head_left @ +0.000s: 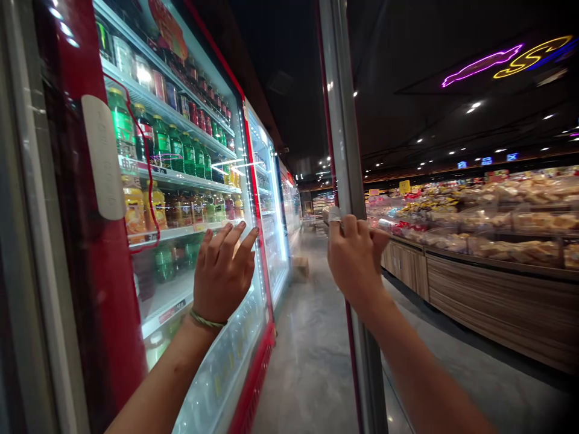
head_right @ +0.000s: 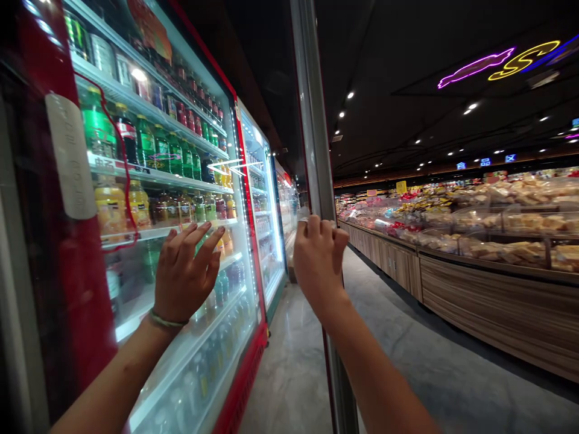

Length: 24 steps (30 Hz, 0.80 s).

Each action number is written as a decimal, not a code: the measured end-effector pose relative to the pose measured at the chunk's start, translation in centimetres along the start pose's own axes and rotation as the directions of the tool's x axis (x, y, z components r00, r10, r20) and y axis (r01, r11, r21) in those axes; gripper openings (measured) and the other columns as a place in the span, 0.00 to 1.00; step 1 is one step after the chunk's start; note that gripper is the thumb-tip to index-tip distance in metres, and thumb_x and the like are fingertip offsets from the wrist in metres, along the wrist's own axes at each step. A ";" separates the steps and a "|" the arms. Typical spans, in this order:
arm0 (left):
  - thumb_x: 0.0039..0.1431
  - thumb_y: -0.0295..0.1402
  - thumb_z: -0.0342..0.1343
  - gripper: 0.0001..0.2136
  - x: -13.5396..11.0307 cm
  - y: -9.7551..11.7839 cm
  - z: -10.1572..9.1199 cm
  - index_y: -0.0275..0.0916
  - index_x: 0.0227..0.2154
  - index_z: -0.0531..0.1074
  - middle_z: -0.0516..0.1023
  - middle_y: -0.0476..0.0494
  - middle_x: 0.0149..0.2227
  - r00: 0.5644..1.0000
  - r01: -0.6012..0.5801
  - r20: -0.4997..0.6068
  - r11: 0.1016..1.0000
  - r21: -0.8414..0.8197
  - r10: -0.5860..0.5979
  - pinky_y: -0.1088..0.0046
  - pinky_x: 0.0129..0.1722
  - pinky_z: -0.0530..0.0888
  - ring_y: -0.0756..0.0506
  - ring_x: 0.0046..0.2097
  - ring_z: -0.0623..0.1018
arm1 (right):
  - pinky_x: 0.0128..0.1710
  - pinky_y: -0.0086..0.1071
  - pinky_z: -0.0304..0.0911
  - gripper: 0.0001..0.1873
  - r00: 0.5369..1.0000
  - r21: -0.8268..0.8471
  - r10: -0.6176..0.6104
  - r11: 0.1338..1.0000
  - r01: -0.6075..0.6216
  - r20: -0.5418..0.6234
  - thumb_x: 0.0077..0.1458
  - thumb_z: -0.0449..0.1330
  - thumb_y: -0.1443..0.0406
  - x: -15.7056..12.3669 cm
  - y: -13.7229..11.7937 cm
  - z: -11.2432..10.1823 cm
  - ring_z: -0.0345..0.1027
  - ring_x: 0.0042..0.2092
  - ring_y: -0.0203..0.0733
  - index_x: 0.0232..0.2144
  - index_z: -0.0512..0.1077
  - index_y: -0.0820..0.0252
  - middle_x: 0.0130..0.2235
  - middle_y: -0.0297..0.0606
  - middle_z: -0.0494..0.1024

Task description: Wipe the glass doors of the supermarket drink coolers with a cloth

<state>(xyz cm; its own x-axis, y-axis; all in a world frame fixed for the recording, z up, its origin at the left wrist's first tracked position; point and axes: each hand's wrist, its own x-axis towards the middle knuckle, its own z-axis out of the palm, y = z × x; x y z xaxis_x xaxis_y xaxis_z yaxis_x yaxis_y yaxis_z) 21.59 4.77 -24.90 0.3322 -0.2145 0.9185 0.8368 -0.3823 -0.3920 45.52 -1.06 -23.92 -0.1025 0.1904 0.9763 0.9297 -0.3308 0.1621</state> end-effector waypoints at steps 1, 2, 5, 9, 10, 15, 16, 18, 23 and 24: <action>0.66 0.28 0.57 0.26 0.0 0.0 0.0 0.45 0.66 0.66 0.75 0.38 0.62 1.000 0.002 0.001 1.000 -0.001 -0.002 0.49 0.71 0.61 0.36 0.66 0.71 | 0.41 0.42 0.48 0.11 1.000 -0.009 0.018 1.000 -0.018 0.012 0.59 0.54 0.77 -0.1 0.1 0.1 0.61 0.42 0.50 0.38 0.73 0.63 0.40 0.47 0.72; 0.66 0.28 0.57 0.26 0.0 0.0 0.0 0.45 0.67 0.66 0.75 0.38 0.62 1.000 0.003 0.000 1.000 -0.002 -0.003 0.50 0.71 0.61 0.36 0.66 0.71 | 0.41 0.42 0.48 0.11 1.000 -0.012 0.011 1.000 -0.010 0.019 0.59 0.53 0.78 -0.1 0.1 0.1 0.61 0.41 0.50 0.37 0.73 0.63 0.39 0.46 0.72; 0.66 0.28 0.57 0.26 0.0 -0.1 0.0 0.46 0.66 0.66 0.75 0.38 0.62 1.000 0.005 -0.002 1.000 -0.005 -0.005 0.50 0.71 0.61 0.36 0.66 0.71 | 0.42 0.43 0.48 0.13 0.997 0.015 -0.080 0.997 0.080 -0.005 0.60 0.52 0.78 0.0 0.1 0.1 0.62 0.42 0.49 0.40 0.73 0.61 0.40 0.45 0.73; 0.66 0.29 0.57 0.25 0.1 -0.2 -0.2 0.45 0.65 0.67 0.75 0.38 0.62 1.000 -0.001 -0.001 1.000 -0.007 0.001 0.49 0.71 0.62 0.35 0.66 0.71 | 0.43 0.43 0.49 0.12 0.999 -0.001 -0.036 0.999 0.036 -0.036 0.62 0.52 0.75 0.2 0.2 0.1 0.63 0.44 0.52 0.44 0.73 0.63 0.44 0.48 0.74; 0.66 0.28 0.57 0.25 0.1 -0.2 -0.3 0.45 0.65 0.67 0.75 0.38 0.62 1.000 -0.002 -0.001 1.000 -0.006 0.002 0.49 0.70 0.62 0.35 0.65 0.71 | 0.42 0.43 0.49 0.11 0.999 -0.027 -0.016 1.000 0.015 -0.028 0.62 0.53 0.75 0.0 0.1 0.1 0.63 0.44 0.53 0.43 0.73 0.64 0.43 0.49 0.74; 0.66 0.28 0.57 0.25 0.0 -0.3 -0.5 0.44 0.65 0.68 0.75 0.37 0.61 1.000 -0.005 -0.010 1.000 -0.015 0.005 0.49 0.70 0.62 0.35 0.65 0.71 | 0.42 0.43 0.49 0.13 0.989 -0.059 -0.120 0.992 0.115 -0.086 0.60 0.53 0.77 -0.7 -1.1 -0.6 0.62 0.40 0.46 0.39 0.73 0.58 0.38 0.42 0.74; 0.66 0.29 0.57 0.25 0.0 -0.3 -0.5 0.44 0.65 0.68 0.75 0.37 0.61 1.000 -0.003 -0.012 1.000 -0.022 0.003 0.49 0.71 0.62 0.35 0.66 0.71 | 0.42 0.42 0.48 0.14 0.986 -0.052 -0.128 0.991 0.124 -0.103 0.61 0.53 0.77 -0.6 -1.1 -0.7 0.62 0.40 0.46 0.40 0.73 0.56 0.39 0.41 0.75; 0.66 0.29 0.56 0.25 -0.1 -0.3 -0.5 0.45 0.66 0.67 0.75 0.38 0.62 1.000 0.008 -0.008 0.999 -0.034 -0.008 0.49 0.71 0.62 0.36 0.66 0.70 | 0.42 0.43 0.48 0.13 0.989 -0.055 -0.086 0.995 0.080 -0.123 0.61 0.53 0.76 -0.3 -1.1 -0.8 0.62 0.41 0.47 0.41 0.73 0.57 0.40 0.42 0.75; 0.67 0.29 0.56 0.25 0.0 -0.3 -0.6 0.46 0.66 0.67 0.74 0.39 0.63 1.000 0.020 -0.001 0.999 -0.041 -0.020 0.49 0.71 0.61 0.36 0.67 0.70 | 0.42 0.43 0.47 0.13 0.993 -0.032 -0.064 0.998 0.061 -0.098 0.61 0.54 0.77 -0.4 -1.4 -1.1 0.62 0.40 0.48 0.38 0.73 0.59 0.38 0.43 0.74; 0.66 0.29 0.57 0.25 0.0 -0.3 -0.6 0.45 0.66 0.67 0.74 0.38 0.63 1.000 0.016 -0.004 0.999 -0.036 -0.016 0.49 0.71 0.61 0.36 0.66 0.70 | 0.42 0.43 0.47 0.14 0.989 -0.016 -0.102 0.995 0.101 -0.105 0.60 0.53 0.78 -0.4 -1.6 -1.2 0.62 0.40 0.47 0.38 0.73 0.58 0.38 0.41 0.75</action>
<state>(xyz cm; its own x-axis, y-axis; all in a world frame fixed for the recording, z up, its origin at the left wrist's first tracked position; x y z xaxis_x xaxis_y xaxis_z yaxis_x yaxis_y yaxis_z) 21.05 4.40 -24.85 0.3171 -0.2125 0.9243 0.8256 -0.4178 -0.3793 43.69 -1.71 -24.37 -0.2333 0.1254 0.9643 0.9089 -0.3244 0.2621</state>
